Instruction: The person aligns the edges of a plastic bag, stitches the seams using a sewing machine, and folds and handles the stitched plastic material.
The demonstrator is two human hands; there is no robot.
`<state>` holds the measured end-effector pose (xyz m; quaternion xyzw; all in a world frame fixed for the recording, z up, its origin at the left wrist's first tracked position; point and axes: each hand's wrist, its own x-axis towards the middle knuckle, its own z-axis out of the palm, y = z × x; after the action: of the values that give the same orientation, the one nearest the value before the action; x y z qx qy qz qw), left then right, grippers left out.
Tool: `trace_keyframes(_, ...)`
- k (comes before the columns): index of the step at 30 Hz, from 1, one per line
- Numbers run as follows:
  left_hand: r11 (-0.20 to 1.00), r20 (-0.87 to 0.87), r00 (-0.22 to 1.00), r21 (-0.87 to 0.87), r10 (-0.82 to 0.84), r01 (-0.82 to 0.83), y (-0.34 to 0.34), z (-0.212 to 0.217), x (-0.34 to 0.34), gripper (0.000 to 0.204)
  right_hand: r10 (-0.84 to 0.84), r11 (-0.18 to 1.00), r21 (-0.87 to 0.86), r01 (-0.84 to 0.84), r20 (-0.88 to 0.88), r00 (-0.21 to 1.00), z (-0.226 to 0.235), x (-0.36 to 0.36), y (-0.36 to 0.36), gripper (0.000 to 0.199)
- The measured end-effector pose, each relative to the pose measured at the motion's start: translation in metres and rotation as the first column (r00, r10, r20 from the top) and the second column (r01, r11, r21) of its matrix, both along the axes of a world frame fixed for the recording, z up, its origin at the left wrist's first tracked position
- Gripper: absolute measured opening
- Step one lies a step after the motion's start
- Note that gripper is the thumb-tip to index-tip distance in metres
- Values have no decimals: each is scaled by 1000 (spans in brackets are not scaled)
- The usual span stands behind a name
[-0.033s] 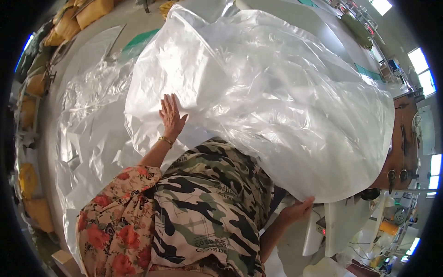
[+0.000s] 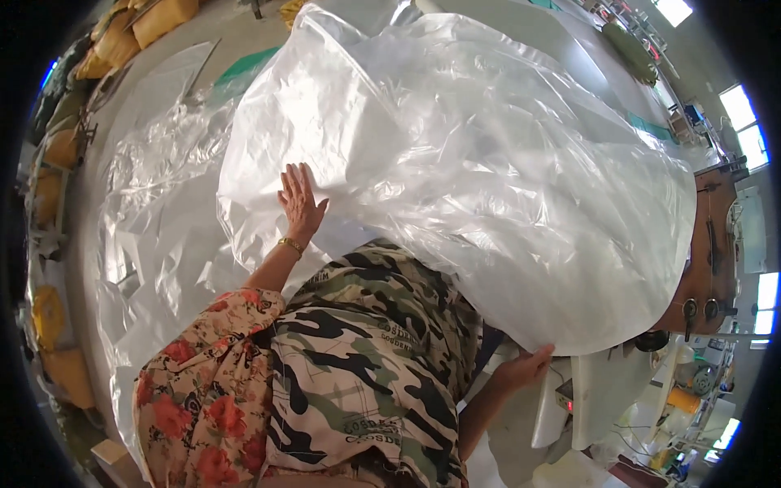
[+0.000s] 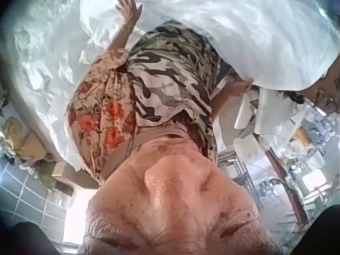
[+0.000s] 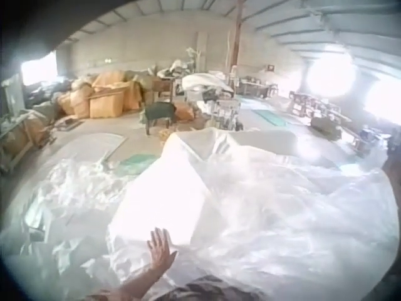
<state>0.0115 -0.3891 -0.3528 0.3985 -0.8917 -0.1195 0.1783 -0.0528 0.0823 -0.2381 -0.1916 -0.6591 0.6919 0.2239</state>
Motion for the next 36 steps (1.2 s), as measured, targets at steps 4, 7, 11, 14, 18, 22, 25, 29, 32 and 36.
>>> trace_keyframes(4,997,-76,996,-51,56,-60,-14,-22,9,104,55,897,438,-51,2,998,-4,0,-3,53)
trace_keyframes(7,987,-6,990,-69,144,-144,-39,-50,22,82,11,950,313,-11,1,1000,4,-3,-9,54)
trace_keyframes(11,991,-97,993,-114,66,-77,-83,-79,26,30,-77,987,140,77,-2,997,2,-1,0,51)
trace_keyframes(14,984,-670,729,-13,-141,178,-150,-122,78,16,-41,957,288,45,-20,999,-25,-12,-2,32)
trace_keyframes(18,986,-424,891,-114,-161,124,-130,-95,54,8,-109,985,-137,101,-49,993,-30,-14,9,33)
trace_keyframes(22,849,-486,863,389,-140,357,-113,-4,54,9,-78,986,-145,78,4,997,-15,-2,-3,28)
trace_keyframes(25,299,-721,622,692,305,657,-101,47,72,6,-144,983,-121,139,-32,989,-11,-2,-17,27)
trace_keyframes(29,50,-889,381,405,252,913,-52,133,72,17,-35,999,-12,33,-208,978,-10,-19,-55,41)
trace_keyframes(32,92,-810,370,456,454,885,6,175,62,21,95,995,19,-93,-184,978,-24,-35,-86,51)
trace_keyframes(36,-15,-811,358,397,463,918,29,206,42,31,233,898,438,44,-558,796,-83,-93,-172,44)
